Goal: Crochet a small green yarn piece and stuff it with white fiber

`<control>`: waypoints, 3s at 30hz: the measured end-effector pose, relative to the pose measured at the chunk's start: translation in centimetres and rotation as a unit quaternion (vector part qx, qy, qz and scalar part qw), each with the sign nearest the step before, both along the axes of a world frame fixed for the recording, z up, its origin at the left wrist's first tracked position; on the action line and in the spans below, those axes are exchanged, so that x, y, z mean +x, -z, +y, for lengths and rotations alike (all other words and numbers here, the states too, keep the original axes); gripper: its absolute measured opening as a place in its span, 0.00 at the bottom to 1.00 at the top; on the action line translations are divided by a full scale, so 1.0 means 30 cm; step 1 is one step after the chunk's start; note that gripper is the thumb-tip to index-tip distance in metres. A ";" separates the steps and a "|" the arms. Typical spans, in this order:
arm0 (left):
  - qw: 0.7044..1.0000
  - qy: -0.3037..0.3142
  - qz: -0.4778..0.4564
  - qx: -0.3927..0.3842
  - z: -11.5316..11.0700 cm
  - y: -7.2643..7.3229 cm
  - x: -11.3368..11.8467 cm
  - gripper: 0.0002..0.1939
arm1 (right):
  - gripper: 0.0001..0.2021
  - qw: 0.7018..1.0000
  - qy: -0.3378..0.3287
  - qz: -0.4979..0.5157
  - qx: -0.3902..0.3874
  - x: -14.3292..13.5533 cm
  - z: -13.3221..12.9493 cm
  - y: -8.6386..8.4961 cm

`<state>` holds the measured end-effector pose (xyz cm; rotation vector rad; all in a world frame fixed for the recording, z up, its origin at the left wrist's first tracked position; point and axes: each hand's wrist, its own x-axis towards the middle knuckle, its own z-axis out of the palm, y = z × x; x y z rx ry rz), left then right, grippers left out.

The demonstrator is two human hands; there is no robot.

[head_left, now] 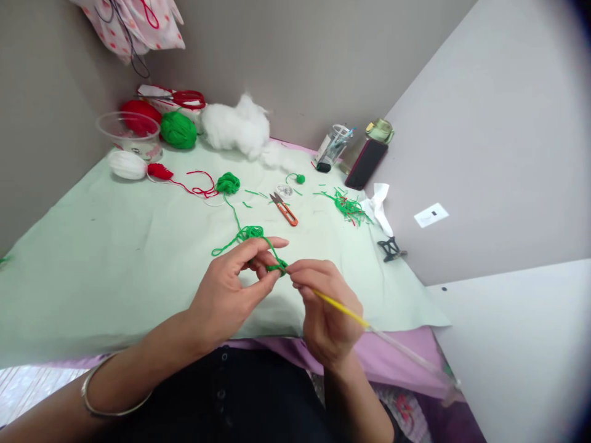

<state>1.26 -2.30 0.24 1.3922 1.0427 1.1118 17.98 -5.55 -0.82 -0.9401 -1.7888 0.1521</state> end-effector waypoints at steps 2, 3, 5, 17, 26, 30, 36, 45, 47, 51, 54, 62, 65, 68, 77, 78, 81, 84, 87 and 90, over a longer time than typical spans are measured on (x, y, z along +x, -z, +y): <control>1.000 0.004 -0.003 -0.005 -0.003 0.000 0.001 0.18 | 0.13 0.994 0.046 -0.077 0.055 -0.010 -0.001 0.020; 1.000 0.013 -0.014 -0.020 -0.005 0.000 0.001 0.19 | 0.14 0.989 0.071 -0.102 0.083 -0.017 0.001 0.035; 0.995 0.043 -0.062 -0.071 -0.008 0.003 0.000 0.22 | 0.16 0.978 0.115 -0.118 0.129 -0.029 0.006 0.070; 0.941 0.135 -0.241 -0.196 0.023 0.010 -0.016 0.20 | 0.10 0.944 -0.032 0.311 -0.101 -0.017 0.021 0.027; 0.950 0.121 -0.231 -0.173 0.004 0.022 0.002 0.21 | 0.08 0.920 -0.079 0.350 -0.157 -0.038 0.024 0.048; 0.916 0.178 -0.271 -0.236 0.020 0.015 -0.013 0.21 | 0.09 0.884 -0.094 0.412 -0.199 -0.015 0.033 0.026; 0.908 0.194 -0.282 -0.242 0.014 0.023 -0.010 0.18 | 0.10 0.850 -0.129 0.453 -0.237 -0.014 0.044 0.019; 0.958 0.143 -0.197 -0.152 0.006 0.035 -0.010 0.14 | 0.09 0.920 -0.042 0.350 -0.172 -0.027 0.031 0.041; 0.958 0.143 -0.202 -0.147 0.011 0.030 -0.017 0.14 | 0.08 0.901 -0.058 0.390 -0.183 -0.025 0.039 0.038; 0.962 0.127 -0.200 -0.137 0.013 0.022 -0.022 0.16 | 0.09 0.875 -0.095 0.431 -0.199 -0.029 0.050 0.033; 0.965 0.122 -0.192 -0.133 0.011 0.020 -0.026 0.15 | 0.10 0.880 -0.102 0.416 -0.203 -0.027 0.049 0.028; 0.985 0.086 -0.124 -0.082 0.007 0.017 -0.033 0.13 | 0.11 0.981 -0.004 0.176 -0.081 -0.008 0.004 0.026; 0.978 0.059 -0.163 -0.116 0.000 0.011 -0.017 0.19 | 0.15 0.998 0.045 0.010 0.033 -0.017 -0.004 0.061; 0.933 0.098 -0.265 -0.224 0.000 0.009 -0.004 0.23 | 0.18 0.985 0.109 -0.055 0.121 -0.028 0.001 0.085; 0.922 0.147 -0.272 -0.232 0.011 0.011 -0.010 0.17 | 0.09 0.961 -0.006 0.254 -0.106 -0.025 0.029 0.021; 0.928 0.147 -0.259 -0.223 0.008 0.011 -0.009 0.17 | 0.09 0.963 -0.009 0.247 -0.109 -0.027 0.031 0.023; 0.944 0.123 -0.236 -0.194 0.002 0.011 -0.004 0.16 | 0.10 0.969 0.000 0.227 -0.094 -0.037 0.029 0.038; 0.952 0.087 -0.235 -0.176 -0.001 0.011 0.002 0.18 | 0.12 0.985 0.036 0.163 -0.043 -0.046 0.016 0.061; 0.930 0.093 -0.272 -0.227 0.006 0.011 0.004 0.19 | 0.17 0.994 0.078 0.054 0.043 -0.045 0.009 0.077; 0.887 0.146 -0.312 -0.306 0.022 0.013 -0.005 0.14 | 0.14 0.992 0.066 0.109 0.012 -0.031 0.018 0.068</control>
